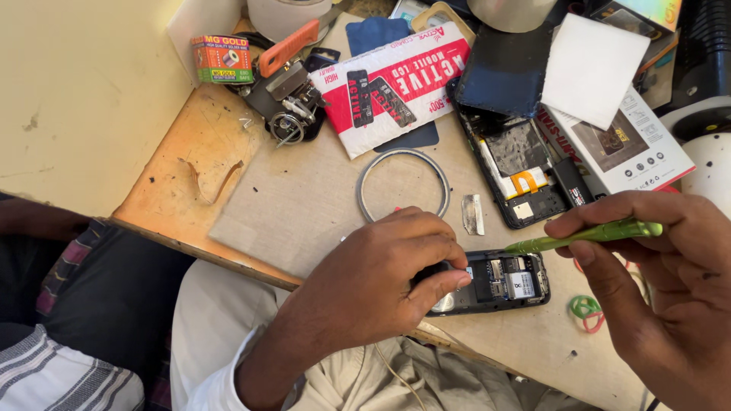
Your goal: The person repairs a feature phone at a cluttered workbench. They handle small components on their lap, remove the battery and internal parts from the phone housing, fit the housing and keypad back together, and use a green screwdriver to work on the phone's screws and internals.
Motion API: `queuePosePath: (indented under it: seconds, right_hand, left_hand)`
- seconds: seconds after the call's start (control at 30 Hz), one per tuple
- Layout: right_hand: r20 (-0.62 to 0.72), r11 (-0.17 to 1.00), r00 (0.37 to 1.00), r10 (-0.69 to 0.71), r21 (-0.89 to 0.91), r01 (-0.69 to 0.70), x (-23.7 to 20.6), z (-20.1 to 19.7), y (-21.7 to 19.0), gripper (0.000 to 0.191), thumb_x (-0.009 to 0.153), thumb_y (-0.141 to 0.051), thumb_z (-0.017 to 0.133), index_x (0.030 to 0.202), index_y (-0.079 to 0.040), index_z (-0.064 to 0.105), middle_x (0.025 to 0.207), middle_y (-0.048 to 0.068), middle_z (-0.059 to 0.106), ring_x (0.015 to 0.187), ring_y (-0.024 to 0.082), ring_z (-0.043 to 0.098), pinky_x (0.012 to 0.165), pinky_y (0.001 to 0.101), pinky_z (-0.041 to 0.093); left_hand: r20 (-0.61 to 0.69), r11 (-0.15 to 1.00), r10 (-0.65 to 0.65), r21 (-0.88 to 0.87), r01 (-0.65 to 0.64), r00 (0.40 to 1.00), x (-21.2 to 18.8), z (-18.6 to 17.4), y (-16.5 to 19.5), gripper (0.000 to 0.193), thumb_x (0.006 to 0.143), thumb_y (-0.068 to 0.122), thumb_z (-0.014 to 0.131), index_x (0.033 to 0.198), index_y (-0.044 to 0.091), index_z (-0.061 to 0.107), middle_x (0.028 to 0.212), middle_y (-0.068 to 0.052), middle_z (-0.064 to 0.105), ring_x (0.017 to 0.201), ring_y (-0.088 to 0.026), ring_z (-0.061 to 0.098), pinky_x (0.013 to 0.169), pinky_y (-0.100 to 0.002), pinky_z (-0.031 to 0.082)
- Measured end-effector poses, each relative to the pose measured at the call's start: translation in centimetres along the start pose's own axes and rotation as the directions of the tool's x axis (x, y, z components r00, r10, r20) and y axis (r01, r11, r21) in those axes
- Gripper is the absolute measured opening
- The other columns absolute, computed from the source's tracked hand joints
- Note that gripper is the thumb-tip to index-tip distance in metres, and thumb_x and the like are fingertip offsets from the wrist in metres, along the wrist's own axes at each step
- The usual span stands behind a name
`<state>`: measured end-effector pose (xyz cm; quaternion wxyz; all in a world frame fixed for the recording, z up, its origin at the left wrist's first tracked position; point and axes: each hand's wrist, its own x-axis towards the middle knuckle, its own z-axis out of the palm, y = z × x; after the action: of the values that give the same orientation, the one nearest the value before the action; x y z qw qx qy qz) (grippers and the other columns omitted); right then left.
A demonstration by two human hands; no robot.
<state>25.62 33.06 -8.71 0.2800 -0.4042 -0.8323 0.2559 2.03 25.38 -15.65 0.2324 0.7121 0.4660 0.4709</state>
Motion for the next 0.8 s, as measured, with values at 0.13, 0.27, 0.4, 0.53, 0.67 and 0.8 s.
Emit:
queuePosePath:
  seconds: [0.13, 0.27, 0.4, 0.53, 0.67, 0.8]
  right_hand:
    - [0.019, 0.999, 1.000, 0.015, -0.046, -0.014, 0.3, 0.3, -0.2, 0.032, 0.092, 0.008, 0.061, 0.122, 0.006, 0.049, 0.109, 0.019, 0.071, 0.106, 0.021, 0.074, 0.094, 0.0310, 0.060]
    - [-0.035, 0.954, 0.999, 0.009, -0.299, -0.019, 1.0, 1.2, -1.7, 0.038, 0.084, -0.005, 0.075, 0.116, 0.000, 0.056, 0.093, 0.015, 0.074, 0.083, 0.017, 0.076, 0.072, 0.0292, 0.058]
    - [0.009, 0.883, 0.999, -0.049, -0.467, 0.047, 1.6, 1.7, -3.0, 0.034, 0.084, -0.019, 0.080, 0.104, -0.004, 0.056, 0.093, 0.013, 0.072, 0.086, 0.021, 0.072, 0.068, 0.0316, 0.057]
    - [0.106, 0.919, 0.984, -0.145, -0.353, 0.174, 2.0, 1.8, -3.5, 0.042, 0.081, -0.017, 0.081, 0.108, -0.005, 0.052, 0.096, 0.008, 0.074, 0.087, 0.019, 0.077, 0.068, 0.0299, 0.060]
    - [-0.051, 0.777, 0.998, -0.033, -0.629, -0.007, 1.9, 3.2, -4.0, 0.058, 0.076, -0.032, 0.088, 0.115, -0.005, 0.053, 0.085, 0.007, 0.075, 0.080, 0.024, 0.075, 0.065, 0.0365, 0.055]
    - [0.081, 0.926, 0.957, -0.279, -0.239, 0.291, 2.0, 2.8, -4.2, 0.041, 0.086, -0.014, 0.075, 0.112, -0.003, 0.046, 0.092, 0.006, 0.074, 0.084, 0.017, 0.076, 0.064, 0.0299, 0.059]
  left_hand:
    - [0.036, 0.997, 0.054, 0.051, -0.056, 0.998, -0.2, 0.0, 0.2, 0.026, 0.091, 0.026, 0.075, 0.101, 0.003, 0.071, 0.106, -0.010, 0.067, 0.107, -0.030, 0.062, 0.095, -0.041, 0.051]
    - [0.082, 0.988, 0.083, 0.120, -0.093, 0.993, -0.6, 0.7, 0.9, 0.053, 0.081, 0.034, 0.080, 0.115, -0.005, 0.067, 0.119, -0.016, 0.062, 0.114, -0.033, 0.055, 0.101, -0.045, 0.045]
    - [0.087, 0.981, 0.072, 0.174, -0.087, 0.994, -0.7, 1.1, 1.1, 0.054, 0.078, 0.028, 0.081, 0.119, -0.004, 0.066, 0.123, -0.013, 0.061, 0.119, -0.031, 0.055, 0.105, -0.044, 0.043]
    - [0.099, 0.989, 0.025, 0.142, -0.039, 0.995, -0.7, 1.3, 1.3, 0.045, 0.076, 0.022, 0.082, 0.111, -0.001, 0.068, 0.119, -0.013, 0.062, 0.118, -0.032, 0.056, 0.103, -0.044, 0.043]
    - [0.085, 0.995, -0.002, 0.101, -0.007, 0.996, -0.8, 1.4, 1.6, 0.036, 0.074, 0.018, 0.082, 0.104, 0.000, 0.069, 0.117, -0.012, 0.063, 0.116, -0.032, 0.057, 0.101, -0.044, 0.044]
    - [0.090, 0.995, -0.013, 0.104, 0.004, 0.996, -1.1, 1.4, 1.8, 0.032, 0.076, 0.017, 0.082, 0.100, 0.000, 0.069, 0.112, -0.011, 0.064, 0.117, -0.031, 0.058, 0.101, -0.044, 0.045]
